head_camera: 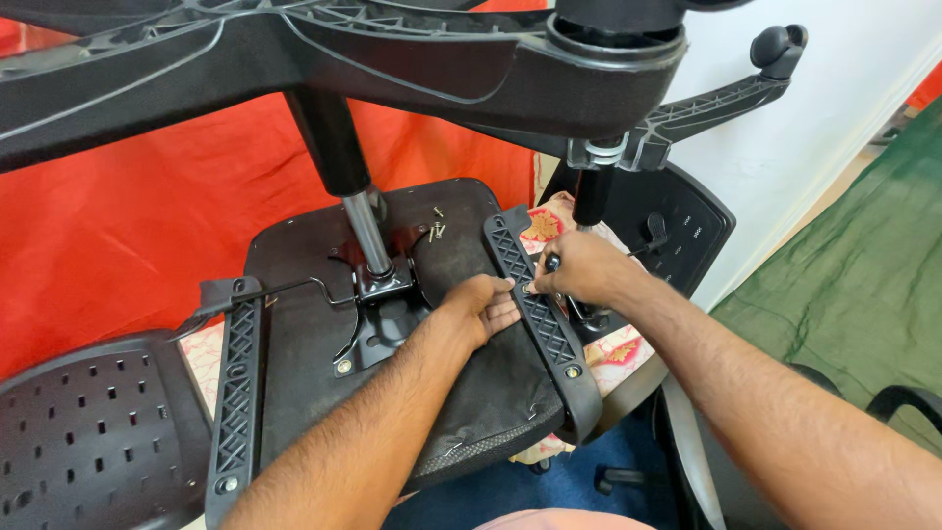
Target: The person uses a screwdriver to attach black plastic side panels to the base of an office chair. They align the panels, insert screws, and tighten them to secure the components to the chair base.
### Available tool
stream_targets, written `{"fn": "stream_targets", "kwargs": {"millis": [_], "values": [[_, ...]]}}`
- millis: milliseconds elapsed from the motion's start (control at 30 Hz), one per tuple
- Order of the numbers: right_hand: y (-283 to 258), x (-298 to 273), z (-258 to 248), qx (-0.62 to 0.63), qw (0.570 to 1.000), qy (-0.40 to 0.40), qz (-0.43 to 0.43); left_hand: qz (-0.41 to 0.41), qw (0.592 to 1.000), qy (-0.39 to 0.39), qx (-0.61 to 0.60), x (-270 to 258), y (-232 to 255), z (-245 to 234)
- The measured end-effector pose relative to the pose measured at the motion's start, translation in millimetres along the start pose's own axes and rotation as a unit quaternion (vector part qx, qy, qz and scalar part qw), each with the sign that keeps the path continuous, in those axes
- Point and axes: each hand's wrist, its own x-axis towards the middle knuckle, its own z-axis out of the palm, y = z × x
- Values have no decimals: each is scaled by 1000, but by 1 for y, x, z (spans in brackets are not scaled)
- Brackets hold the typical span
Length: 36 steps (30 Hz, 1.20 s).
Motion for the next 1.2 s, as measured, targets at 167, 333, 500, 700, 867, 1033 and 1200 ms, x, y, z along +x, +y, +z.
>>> {"fn": "stream_targets", "kwargs": {"millis": [167,333,500,700,867,1033,1200], "values": [[-5,0,16,-56,997,19,44,-6,1000,8,-5,-2,1,1],[-14,3,21,-116,990,44,71,-20,1000,4,3,-10,5,5],[-13,11,23,-106,988,43,105,-11,1000,9,18,-25,9,9],[-5,18,27,-52,994,40,85,-33,996,-61,51,-29,24,10],[4,13,7,250,955,64,146,-44,996,-81,5,-13,15,1],[17,3,-38,604,749,272,-9,-12,998,-60,-18,1,0,-1],[24,3,-39,713,608,345,-52,10,999,-39,-20,-2,-2,2]]}}
